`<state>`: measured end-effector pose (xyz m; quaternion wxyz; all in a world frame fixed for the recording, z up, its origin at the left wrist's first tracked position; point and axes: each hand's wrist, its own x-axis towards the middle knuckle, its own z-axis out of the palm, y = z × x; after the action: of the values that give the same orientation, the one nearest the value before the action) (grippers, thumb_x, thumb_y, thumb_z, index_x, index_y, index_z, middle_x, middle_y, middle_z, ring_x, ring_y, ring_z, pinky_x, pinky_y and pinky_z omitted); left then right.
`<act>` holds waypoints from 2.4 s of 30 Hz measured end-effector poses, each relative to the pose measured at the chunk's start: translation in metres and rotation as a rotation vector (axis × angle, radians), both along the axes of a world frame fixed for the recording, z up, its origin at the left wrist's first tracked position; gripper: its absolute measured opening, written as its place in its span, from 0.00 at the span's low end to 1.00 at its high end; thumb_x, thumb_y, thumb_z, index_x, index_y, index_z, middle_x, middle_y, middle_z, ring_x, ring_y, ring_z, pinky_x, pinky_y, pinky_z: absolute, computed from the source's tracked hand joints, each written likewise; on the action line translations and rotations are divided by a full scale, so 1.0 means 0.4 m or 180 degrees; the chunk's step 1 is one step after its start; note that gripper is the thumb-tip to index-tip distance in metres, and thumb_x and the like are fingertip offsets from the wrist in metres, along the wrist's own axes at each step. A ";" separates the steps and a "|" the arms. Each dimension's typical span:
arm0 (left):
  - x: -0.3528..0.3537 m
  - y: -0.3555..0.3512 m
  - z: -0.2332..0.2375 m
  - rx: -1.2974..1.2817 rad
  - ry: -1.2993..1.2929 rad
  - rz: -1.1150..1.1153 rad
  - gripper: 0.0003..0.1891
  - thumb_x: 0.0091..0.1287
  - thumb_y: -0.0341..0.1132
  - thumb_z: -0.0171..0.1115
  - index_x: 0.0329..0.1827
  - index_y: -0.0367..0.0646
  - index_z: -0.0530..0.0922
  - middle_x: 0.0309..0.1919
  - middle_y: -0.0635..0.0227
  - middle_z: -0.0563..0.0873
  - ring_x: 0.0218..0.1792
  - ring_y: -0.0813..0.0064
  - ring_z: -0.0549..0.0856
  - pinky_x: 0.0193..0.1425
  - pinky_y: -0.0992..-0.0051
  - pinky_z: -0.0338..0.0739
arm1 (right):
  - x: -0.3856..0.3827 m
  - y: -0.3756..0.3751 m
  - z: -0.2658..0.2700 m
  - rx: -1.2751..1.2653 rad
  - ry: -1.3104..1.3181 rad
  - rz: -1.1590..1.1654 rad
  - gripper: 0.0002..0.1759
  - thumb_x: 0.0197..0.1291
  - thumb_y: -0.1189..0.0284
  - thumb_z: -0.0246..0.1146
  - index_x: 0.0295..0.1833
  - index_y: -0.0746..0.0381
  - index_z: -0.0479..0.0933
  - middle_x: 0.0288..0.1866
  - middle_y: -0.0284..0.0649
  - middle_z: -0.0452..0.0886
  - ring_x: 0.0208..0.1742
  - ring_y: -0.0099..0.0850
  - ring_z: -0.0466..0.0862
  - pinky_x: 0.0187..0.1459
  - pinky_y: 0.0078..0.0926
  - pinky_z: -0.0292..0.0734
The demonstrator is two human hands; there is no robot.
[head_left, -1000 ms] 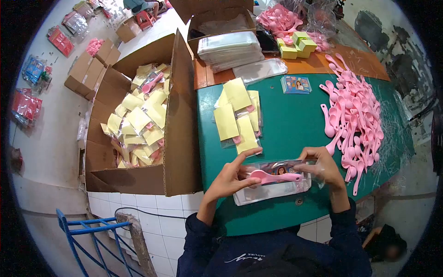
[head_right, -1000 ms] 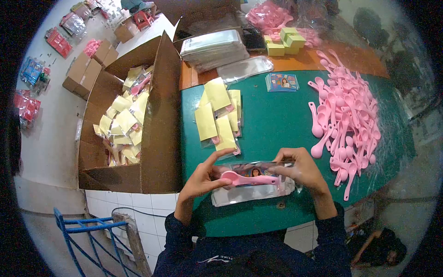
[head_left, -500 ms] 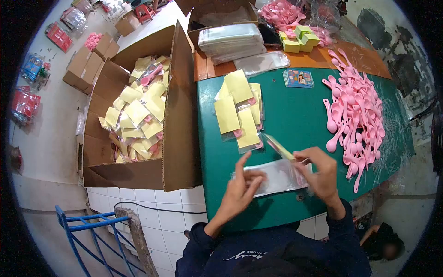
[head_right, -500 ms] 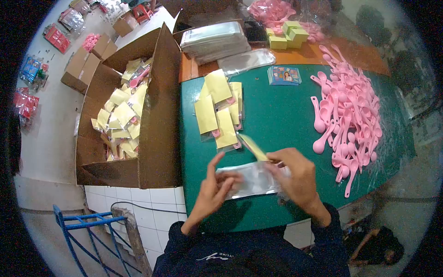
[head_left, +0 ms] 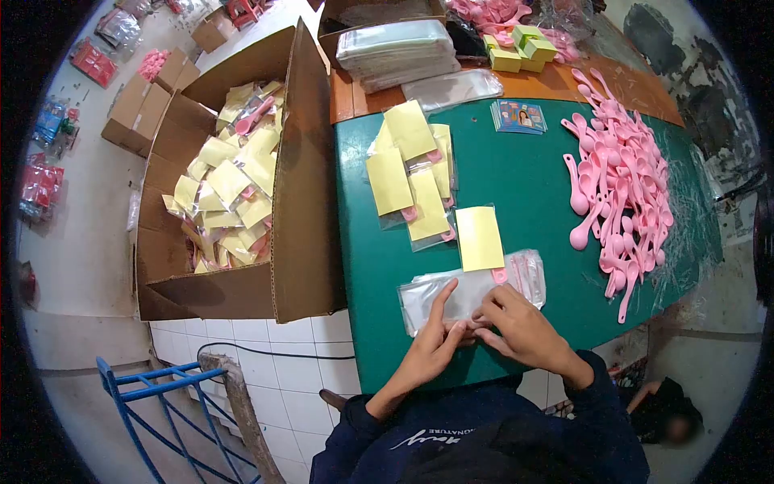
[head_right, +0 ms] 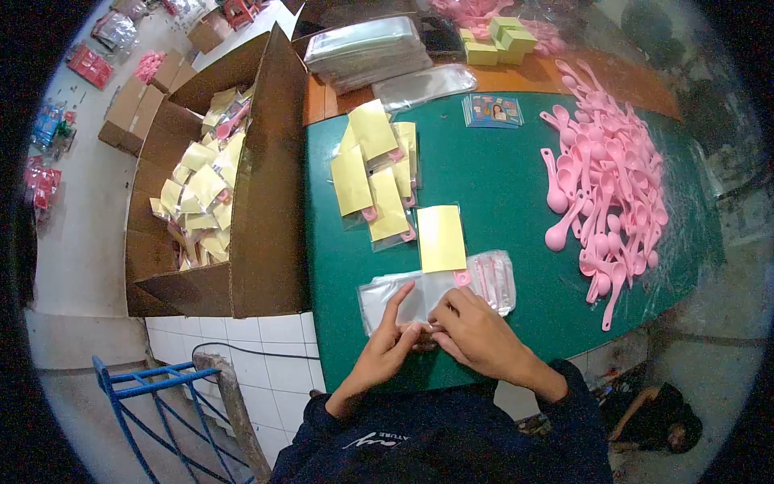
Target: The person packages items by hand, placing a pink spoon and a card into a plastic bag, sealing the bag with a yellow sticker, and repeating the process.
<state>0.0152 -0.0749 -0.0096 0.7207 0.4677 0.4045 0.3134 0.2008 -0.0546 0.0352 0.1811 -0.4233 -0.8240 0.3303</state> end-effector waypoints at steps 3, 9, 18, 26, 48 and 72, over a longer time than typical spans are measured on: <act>-0.001 0.005 0.014 0.0186 0.0211 0.0003 0.29 0.74 0.31 0.42 0.74 0.48 0.41 0.46 0.53 0.81 0.47 0.71 0.81 0.50 0.72 0.76 | -0.002 0.010 0.001 -0.0158 0.0106 -0.0072 0.15 0.49 0.73 0.66 0.42 0.64 0.71 0.39 0.45 0.70 0.44 0.45 0.73 0.45 0.38 0.70; 0.004 -0.003 0.015 -0.0014 0.0155 0.0125 0.28 0.75 0.32 0.41 0.74 0.48 0.41 0.48 0.52 0.80 0.47 0.71 0.81 0.50 0.72 0.76 | 0.006 0.024 0.006 -0.0372 0.0129 -0.0006 0.14 0.50 0.73 0.65 0.41 0.64 0.71 0.38 0.45 0.70 0.43 0.44 0.73 0.45 0.38 0.69; 0.010 0.017 0.014 0.0059 0.0260 0.0298 0.27 0.73 0.32 0.46 0.73 0.46 0.49 0.36 0.60 0.82 0.36 0.77 0.82 0.42 0.75 0.78 | -0.007 0.012 0.012 0.0639 -0.0438 0.0358 0.12 0.46 0.73 0.67 0.35 0.61 0.71 0.34 0.39 0.70 0.39 0.36 0.73 0.40 0.32 0.66; 0.031 0.031 0.005 -0.0025 -0.0001 0.0616 0.29 0.69 0.25 0.52 0.71 0.47 0.53 0.31 0.66 0.83 0.32 0.80 0.82 0.38 0.82 0.77 | 0.027 0.042 0.029 0.0176 0.0398 0.1457 0.10 0.51 0.72 0.65 0.36 0.61 0.72 0.34 0.39 0.70 0.38 0.35 0.74 0.39 0.32 0.69; -0.031 0.004 0.059 -0.0001 -0.0151 -0.0166 0.13 0.73 0.28 0.44 0.54 0.32 0.73 0.47 0.62 0.81 0.48 0.72 0.82 0.52 0.75 0.78 | 0.054 -0.043 -0.037 0.0176 0.0694 -0.0752 0.15 0.46 0.74 0.71 0.40 0.61 0.76 0.44 0.40 0.67 0.43 0.34 0.75 0.44 0.27 0.75; 0.023 -0.057 0.027 0.0369 0.0975 0.0836 0.07 0.60 0.25 0.63 0.39 0.36 0.74 0.36 0.67 0.81 0.36 0.80 0.82 0.32 0.81 0.79 | 0.013 -0.122 -0.072 -0.1971 0.2155 -0.2540 0.08 0.57 0.82 0.62 0.39 0.69 0.70 0.33 0.42 0.79 0.29 0.25 0.83 0.30 0.18 0.80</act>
<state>0.0244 -0.0979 0.0013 0.5757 0.4938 0.5482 0.3525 0.2059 -0.1036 0.0063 0.4114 -0.6039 -0.3640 0.5775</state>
